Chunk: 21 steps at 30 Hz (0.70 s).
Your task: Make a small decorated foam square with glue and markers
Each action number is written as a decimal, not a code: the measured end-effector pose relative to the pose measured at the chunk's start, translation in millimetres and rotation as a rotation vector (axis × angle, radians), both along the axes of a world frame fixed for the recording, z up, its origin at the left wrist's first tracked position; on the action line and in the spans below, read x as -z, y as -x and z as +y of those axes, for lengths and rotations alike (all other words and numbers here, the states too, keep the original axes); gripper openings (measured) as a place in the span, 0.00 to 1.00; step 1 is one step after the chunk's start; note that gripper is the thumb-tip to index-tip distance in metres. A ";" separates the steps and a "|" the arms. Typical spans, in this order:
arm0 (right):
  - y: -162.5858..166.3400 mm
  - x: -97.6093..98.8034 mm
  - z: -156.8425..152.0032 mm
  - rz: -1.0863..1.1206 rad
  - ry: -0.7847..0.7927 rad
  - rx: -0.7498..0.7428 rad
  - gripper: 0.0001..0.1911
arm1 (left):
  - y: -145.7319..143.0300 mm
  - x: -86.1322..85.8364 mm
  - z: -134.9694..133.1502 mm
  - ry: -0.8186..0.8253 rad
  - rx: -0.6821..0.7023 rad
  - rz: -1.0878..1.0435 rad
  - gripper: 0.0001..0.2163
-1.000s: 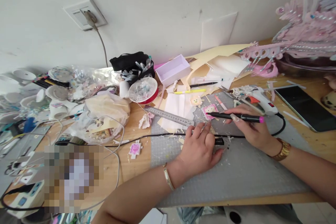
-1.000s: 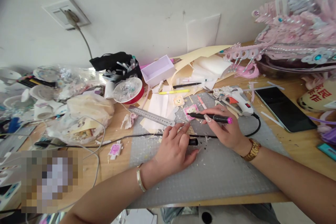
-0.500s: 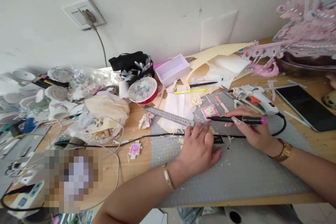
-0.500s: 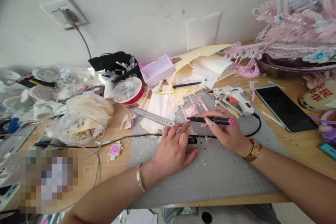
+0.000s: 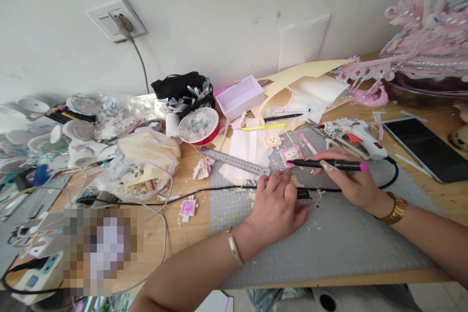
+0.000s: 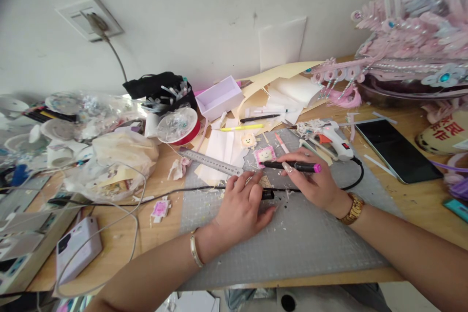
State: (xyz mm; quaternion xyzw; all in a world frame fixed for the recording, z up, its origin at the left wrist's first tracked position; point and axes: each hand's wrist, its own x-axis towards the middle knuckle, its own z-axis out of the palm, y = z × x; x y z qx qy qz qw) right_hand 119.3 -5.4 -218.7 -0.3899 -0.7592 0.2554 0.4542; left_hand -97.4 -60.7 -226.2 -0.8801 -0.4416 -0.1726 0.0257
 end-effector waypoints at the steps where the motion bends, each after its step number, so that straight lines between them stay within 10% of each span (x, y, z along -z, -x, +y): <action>1: -0.2 0.5 -0.2 0.000 0.006 -0.010 0.12 | 0.0 -0.1 0.1 0.000 0.001 -0.001 0.19; 21: -0.7 -2.3 -2.4 0.026 0.009 0.076 0.09 | 1.2 0.0 -0.2 0.036 0.008 -0.001 0.19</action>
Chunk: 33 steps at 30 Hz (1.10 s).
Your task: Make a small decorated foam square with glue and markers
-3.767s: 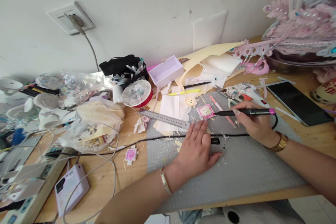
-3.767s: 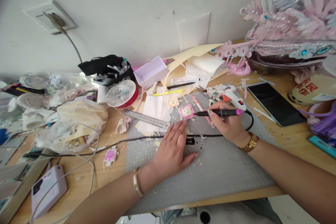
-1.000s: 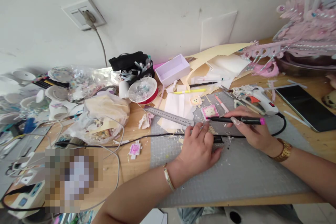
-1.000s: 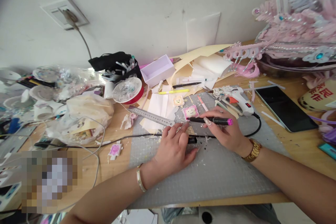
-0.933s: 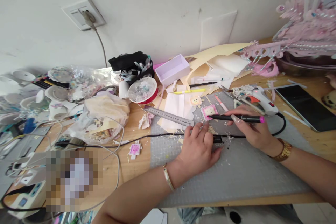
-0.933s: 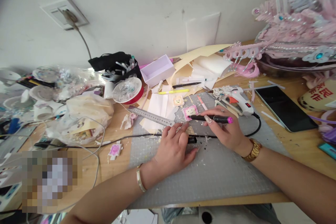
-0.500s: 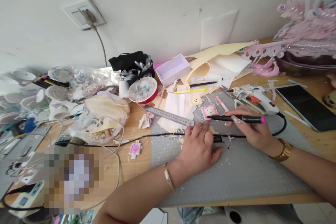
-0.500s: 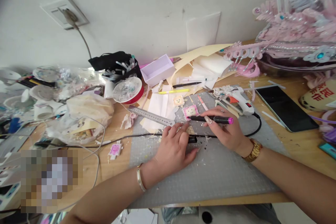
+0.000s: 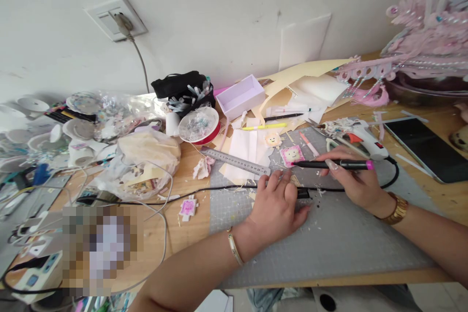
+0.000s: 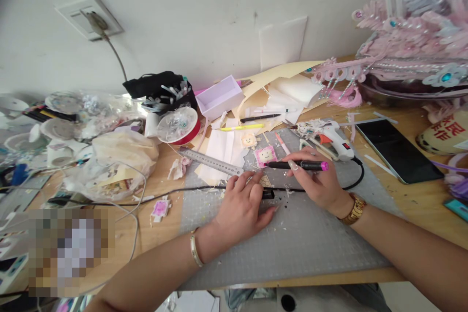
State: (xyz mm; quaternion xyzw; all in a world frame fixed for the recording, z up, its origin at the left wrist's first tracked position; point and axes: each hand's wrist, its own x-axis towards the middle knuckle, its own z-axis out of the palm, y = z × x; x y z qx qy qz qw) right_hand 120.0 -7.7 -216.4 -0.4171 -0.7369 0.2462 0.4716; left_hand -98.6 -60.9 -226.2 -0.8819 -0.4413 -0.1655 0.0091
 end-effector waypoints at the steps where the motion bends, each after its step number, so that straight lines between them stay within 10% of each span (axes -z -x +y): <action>1: -0.1 -0.2 -0.2 0.002 0.011 0.006 0.09 | -0.1 0.0 0.0 0.005 0.000 -0.001 0.19; 19: 0.0 2.1 0.5 0.025 0.012 -0.036 0.10 | -0.6 0.5 -0.1 0.014 0.003 -0.009 0.19; 28: -2.2 -9.7 2.2 0.579 0.197 -0.053 0.13 | 4.7 -7.2 6.8 0.002 -0.080 -0.122 0.12; 33: -2.1 -15.4 -1.9 0.505 0.201 -0.088 0.13 | 7.4 -11.2 11.2 -0.019 -0.129 -0.062 0.13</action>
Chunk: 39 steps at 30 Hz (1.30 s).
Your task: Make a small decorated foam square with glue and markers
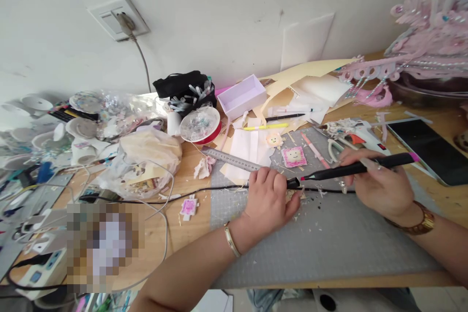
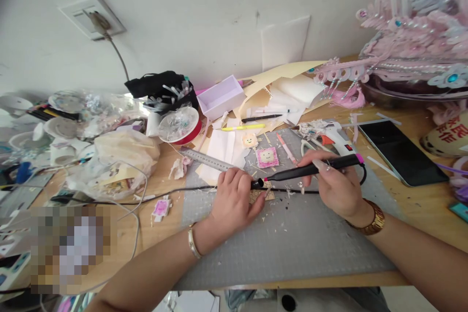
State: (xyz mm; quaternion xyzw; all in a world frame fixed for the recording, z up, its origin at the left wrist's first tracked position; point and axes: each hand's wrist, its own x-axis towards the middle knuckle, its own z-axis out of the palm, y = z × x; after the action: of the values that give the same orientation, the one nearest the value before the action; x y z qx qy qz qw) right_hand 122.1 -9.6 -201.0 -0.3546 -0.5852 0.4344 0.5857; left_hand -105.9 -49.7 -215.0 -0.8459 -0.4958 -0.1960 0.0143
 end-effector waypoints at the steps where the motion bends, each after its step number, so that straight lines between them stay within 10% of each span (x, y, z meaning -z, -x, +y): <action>1: 0.7 -0.2 -1.1 -0.025 -0.004 -0.003 0.13 | 0.1 -0.3 0.1 -0.002 0.005 0.011 0.13; 20: 4.2 7.1 -7.2 -0.068 0.208 -0.295 0.15 | 4.9 9.1 5.2 0.193 0.245 0.040 0.18; 32: 23.4 7.8 -35.1 0.064 0.380 -0.174 0.17 | 4.0 8.0 -5.1 -0.077 0.306 -0.040 0.20; 39: 17.1 -0.2 -22.3 -0.008 0.439 -0.157 0.19 | 6.5 -6.7 19.0 0.099 0.141 0.034 0.17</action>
State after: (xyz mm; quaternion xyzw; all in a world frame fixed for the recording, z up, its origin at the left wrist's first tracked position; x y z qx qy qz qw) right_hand 105.0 -31.9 -200.8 -0.4286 -0.5049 0.5942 0.4564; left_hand -112.4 -30.7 -208.3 -0.8816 -0.4438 -0.1572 -0.0330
